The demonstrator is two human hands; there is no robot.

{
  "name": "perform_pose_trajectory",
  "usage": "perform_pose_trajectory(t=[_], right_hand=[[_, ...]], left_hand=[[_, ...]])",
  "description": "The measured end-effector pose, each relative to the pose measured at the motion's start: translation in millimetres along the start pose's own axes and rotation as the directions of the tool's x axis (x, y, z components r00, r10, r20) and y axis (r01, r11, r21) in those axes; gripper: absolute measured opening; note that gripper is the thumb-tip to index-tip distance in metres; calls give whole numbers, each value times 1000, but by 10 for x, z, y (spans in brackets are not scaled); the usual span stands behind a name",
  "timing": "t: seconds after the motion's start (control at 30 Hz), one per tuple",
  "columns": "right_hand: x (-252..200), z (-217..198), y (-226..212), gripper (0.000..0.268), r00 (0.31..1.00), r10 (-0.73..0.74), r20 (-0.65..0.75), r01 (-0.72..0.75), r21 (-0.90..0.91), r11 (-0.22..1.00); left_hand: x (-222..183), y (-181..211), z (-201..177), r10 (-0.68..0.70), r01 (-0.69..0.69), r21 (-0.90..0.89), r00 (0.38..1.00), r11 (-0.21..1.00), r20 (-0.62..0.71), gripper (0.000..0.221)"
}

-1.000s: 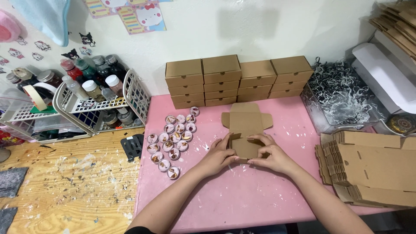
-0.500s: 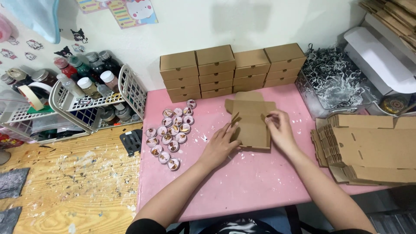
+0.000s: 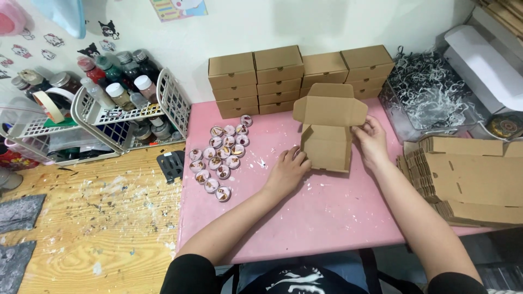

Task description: Pack small items and paper shredding into cardboard boxes.

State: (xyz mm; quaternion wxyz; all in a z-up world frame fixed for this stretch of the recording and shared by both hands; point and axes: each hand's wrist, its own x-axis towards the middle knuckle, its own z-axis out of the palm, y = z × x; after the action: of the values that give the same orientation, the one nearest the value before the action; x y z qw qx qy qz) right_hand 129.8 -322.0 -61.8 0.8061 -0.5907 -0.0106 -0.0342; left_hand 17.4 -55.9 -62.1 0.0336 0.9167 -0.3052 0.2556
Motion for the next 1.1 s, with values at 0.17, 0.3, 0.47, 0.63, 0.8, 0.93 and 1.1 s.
perform_pose_trajectory(t=[0.17,0.3,0.47,0.63,0.8,0.93,1.1], right_hand=[[482,-225,235,47,997,-73,11,73,-316,946],[70,203,-697,55,992,120,-45,-119,-664,738],[232,-243,-1183,47,992,-117,44,98,-857,506],[530,-1055,-1333,38,968,-249,-29,69,-923,378],[708,-1677,-1134,64,872,-473,128,131,-991,-26],[624,-1556,-1092,59,917,-380,-122,-5,-955,296],[660,-1669,-972,36,943,-277,-183,6,-824,566]], left_hand=[[310,-91,174,-74,69,31,977,997,201,29],[486,-163,178,-104,92,50,921,994,374,31],[520,-133,192,-66,-21,313,962,949,266,46],[606,-37,280,42,-92,320,986,943,158,59],[800,158,210,110,-129,144,985,981,133,53],[1035,285,273,130,-149,174,985,973,114,57],[1336,481,170,126,-125,-21,992,992,26,53]])
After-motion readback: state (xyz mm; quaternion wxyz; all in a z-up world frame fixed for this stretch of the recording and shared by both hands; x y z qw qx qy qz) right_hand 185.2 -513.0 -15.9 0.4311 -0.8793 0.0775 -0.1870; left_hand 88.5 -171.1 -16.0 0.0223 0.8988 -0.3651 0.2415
